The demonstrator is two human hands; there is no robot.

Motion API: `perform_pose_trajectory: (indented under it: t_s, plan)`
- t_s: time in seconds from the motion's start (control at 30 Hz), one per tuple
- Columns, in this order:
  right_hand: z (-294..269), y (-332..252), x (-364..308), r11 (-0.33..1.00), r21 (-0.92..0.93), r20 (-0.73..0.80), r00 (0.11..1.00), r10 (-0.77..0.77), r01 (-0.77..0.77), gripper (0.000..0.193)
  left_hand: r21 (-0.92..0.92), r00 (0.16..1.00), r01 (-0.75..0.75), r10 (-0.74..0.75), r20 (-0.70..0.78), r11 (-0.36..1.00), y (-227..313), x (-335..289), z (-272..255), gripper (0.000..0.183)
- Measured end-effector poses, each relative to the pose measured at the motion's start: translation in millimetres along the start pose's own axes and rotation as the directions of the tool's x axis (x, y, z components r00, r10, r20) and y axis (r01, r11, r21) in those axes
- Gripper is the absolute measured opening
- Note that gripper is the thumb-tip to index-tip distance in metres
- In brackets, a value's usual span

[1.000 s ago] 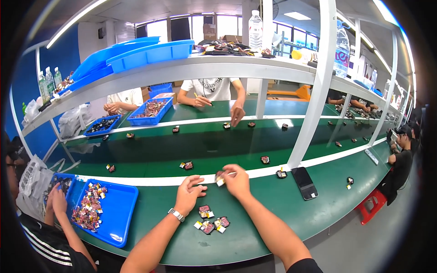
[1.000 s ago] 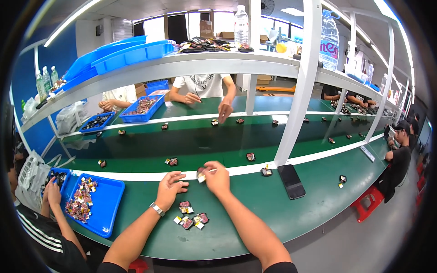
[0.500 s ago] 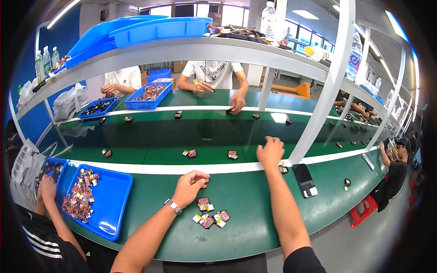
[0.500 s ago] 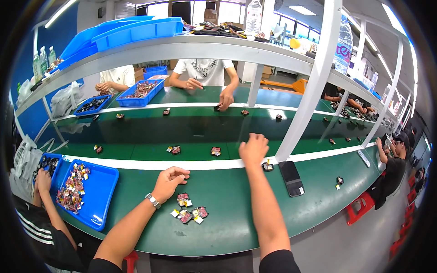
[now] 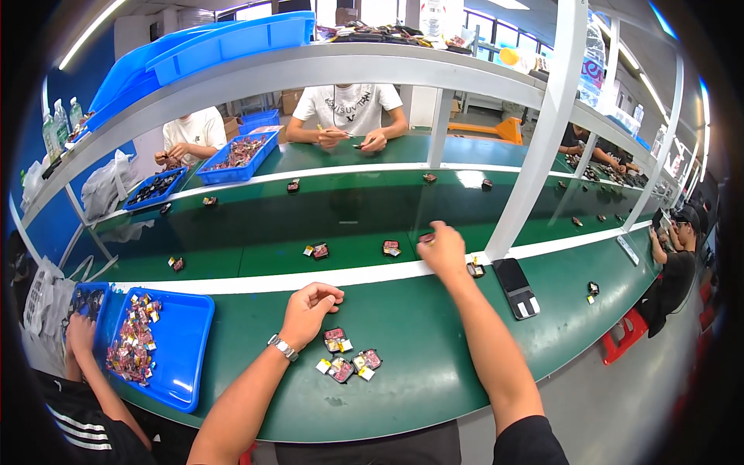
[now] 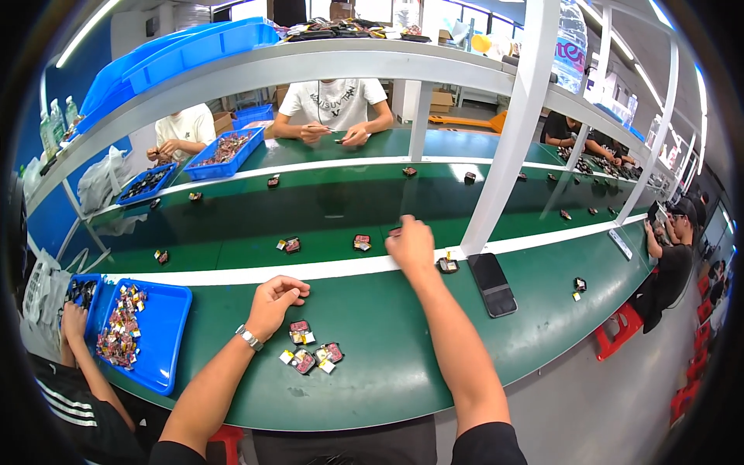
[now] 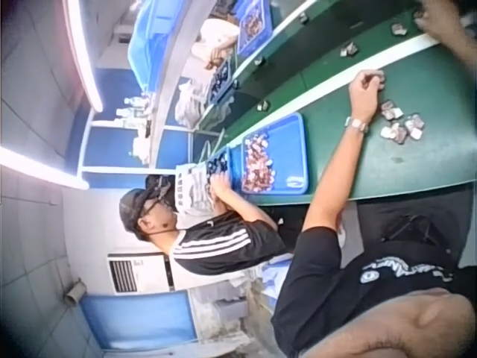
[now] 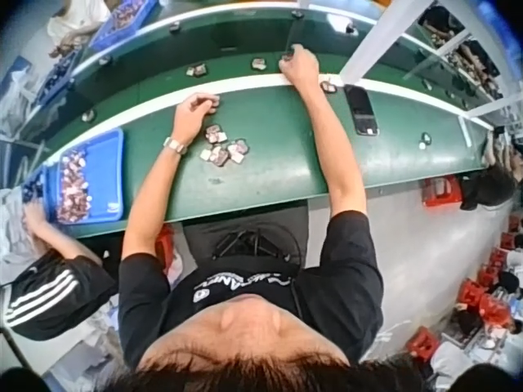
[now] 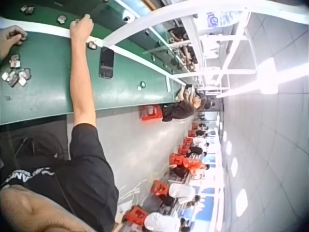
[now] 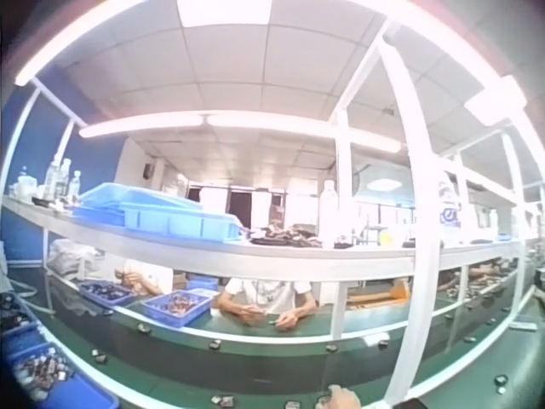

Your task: Assembling small electronic or mechanical components on a conveyor belt in a factory setting.

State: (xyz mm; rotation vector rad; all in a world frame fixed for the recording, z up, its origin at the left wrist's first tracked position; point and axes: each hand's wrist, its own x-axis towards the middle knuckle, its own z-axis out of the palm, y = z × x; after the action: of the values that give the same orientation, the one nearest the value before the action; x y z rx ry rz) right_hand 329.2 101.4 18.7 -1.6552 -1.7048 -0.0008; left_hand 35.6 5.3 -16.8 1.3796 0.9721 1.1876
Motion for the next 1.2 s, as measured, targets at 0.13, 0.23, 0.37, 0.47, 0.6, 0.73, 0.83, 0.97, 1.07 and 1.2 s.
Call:
perform_pose_trajectory:
  t_s: [0.13,0.23,0.37,0.47,0.6,0.73,0.83,0.97,1.07,1.2]
  plan:
    - [3,-71,-49,0.903,0.332,-0.004,0.958,-0.287,0.272,0.048,-0.067,0.999,0.047,-0.047,0.000,0.997,7,0,2,0.025]
    - [-3,-115,-79,0.876,0.387,0.075,0.937,-0.341,0.288,0.052,-0.174,0.998,0.056,-0.057,0.001,0.983,13,0,4,0.030]
    - [6,-113,-83,0.886,0.303,-0.003,0.930,-0.368,0.351,0.050,-0.074,0.994,-0.020,0.011,-0.110,0.997,8,1,-9,0.025]
    - [11,-49,-60,0.937,0.302,-0.020,0.983,-0.180,0.178,0.044,0.164,0.988,-0.046,0.069,-0.136,0.985,6,7,-9,0.021]
    - [-2,-30,-78,0.906,0.423,0.225,0.967,-0.119,0.013,0.044,0.647,0.981,-0.160,0.190,0.024,0.745,10,45,22,0.016]
    - [-2,-48,-79,0.857,0.463,0.330,0.852,-0.406,0.229,0.046,0.677,0.985,-0.101,0.169,-0.035,0.729,11,136,59,0.017]
    - [0,-37,-76,0.844,0.480,0.370,0.818,-0.441,0.238,0.041,0.644,0.984,0.135,-0.176,0.000,0.753,12,180,91,0.017]
    - [2,-31,-73,0.842,0.486,0.357,0.825,-0.437,0.235,0.039,0.771,0.960,0.148,-0.276,0.038,0.620,11,203,113,0.017]
    - [3,-30,-72,0.836,0.481,0.348,0.818,-0.458,0.264,0.036,0.786,0.954,0.154,-0.297,0.040,0.598,14,207,124,0.018]
    - [-1,-30,-69,0.841,0.482,0.382,0.806,-0.453,0.244,0.035,0.832,0.965,0.141,-0.263,0.007,0.537,13,208,134,0.016]
